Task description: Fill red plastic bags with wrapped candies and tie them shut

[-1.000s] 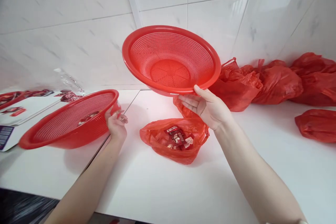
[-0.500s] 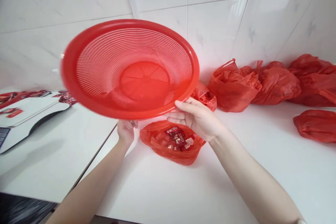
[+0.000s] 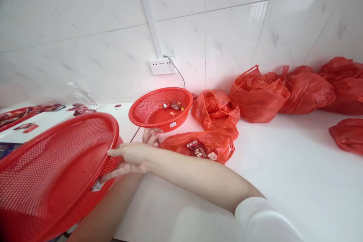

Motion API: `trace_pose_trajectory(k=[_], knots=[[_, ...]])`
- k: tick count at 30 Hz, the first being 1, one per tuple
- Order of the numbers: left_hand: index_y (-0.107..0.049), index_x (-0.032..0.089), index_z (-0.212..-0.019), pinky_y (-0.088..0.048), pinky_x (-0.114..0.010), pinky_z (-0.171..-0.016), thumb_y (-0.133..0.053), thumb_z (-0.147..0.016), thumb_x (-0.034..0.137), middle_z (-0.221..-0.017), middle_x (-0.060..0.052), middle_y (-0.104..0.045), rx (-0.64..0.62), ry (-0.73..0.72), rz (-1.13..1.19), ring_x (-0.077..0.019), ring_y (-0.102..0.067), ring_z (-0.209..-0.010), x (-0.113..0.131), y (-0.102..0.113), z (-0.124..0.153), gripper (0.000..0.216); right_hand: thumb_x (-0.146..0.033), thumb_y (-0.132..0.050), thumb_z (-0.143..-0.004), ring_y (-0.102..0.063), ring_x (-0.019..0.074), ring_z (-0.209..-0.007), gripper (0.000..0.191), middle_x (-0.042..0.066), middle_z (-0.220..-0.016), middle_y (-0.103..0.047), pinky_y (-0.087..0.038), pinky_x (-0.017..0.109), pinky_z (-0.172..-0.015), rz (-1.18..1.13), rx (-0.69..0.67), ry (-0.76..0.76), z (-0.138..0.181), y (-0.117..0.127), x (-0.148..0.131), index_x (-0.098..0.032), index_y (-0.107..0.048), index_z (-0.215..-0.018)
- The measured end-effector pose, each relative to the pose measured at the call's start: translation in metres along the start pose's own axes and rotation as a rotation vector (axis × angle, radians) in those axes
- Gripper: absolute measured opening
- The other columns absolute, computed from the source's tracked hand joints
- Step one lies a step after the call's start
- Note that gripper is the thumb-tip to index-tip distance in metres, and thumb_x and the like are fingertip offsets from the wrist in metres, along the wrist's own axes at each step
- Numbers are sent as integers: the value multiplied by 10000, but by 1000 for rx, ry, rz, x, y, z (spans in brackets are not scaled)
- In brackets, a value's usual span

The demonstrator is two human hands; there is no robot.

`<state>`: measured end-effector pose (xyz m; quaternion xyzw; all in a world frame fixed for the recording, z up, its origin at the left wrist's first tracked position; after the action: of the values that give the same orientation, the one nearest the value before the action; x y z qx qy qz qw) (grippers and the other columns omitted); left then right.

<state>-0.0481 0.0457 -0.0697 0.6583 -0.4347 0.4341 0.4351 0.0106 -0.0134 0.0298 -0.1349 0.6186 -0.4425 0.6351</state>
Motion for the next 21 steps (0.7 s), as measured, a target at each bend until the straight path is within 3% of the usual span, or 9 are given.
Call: trace_pose_trajectory(k=[3,7,14,17,19,21], knots=[[-446,241,-952,-392,-308,-493,-477,-774,164,-935,-28,-597,-3,-17,63,-109,-469,-516,-3,0,0,197,-160,-524,-924,-709,147,-707,115,44,-900,-675,-610,296,-676,-18,42,-75,-32,-4,13,-115,-569,-1020],[-428,243,-960,-391,-321,-509,-462,-768,196,-934,-26,-593,-35,-41,61,-114,-481,-525,-6,0,-1,200,-69,-352,-960,-651,116,-558,215,0,-720,-615,-584,230,-534,-56,43,-78,-67,-9,19,-112,-562,-974],[-561,211,-890,-468,-326,-691,-527,-800,273,-895,-44,-629,-152,-115,-119,-192,-597,-791,-2,-1,0,115,-61,-372,-942,-646,103,-670,210,23,-849,-630,-586,237,-630,-54,160,107,-114,-3,24,-130,-560,-1005],[-596,230,-961,-478,-318,-719,-542,-822,328,-1004,-54,-646,-258,-174,-306,-209,-609,-894,5,1,2,178,-112,-456,-928,-644,75,-651,107,-1,-866,-609,-567,228,-688,83,175,134,-103,3,30,-170,-544,-949],[-586,246,-1048,-481,-326,-743,-551,-829,367,-1087,-65,-640,-359,-231,-477,-219,-609,-949,9,4,2,252,-189,-556,-894,-673,115,-695,30,0,-856,-606,-570,293,-725,241,142,135,-79,8,32,-184,-552,-924],[-603,240,-1007,-476,-335,-726,-616,-785,425,-1028,-74,-656,-412,-255,-615,-235,-619,-907,9,9,-1,289,-270,-636,-849,-694,180,-814,107,14,-847,-624,-555,364,-803,467,78,165,-42,13,29,-192,-585,-901]])
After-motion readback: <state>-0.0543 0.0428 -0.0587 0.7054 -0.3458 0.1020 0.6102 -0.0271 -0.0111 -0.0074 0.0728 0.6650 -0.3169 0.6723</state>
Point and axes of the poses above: each hand's wrist, its own z-axis away from the middle knuckle, its own y-axis out of the back of the hand, x = y × z, the point moved 2 cm from there along -z, towards the middle knuckle
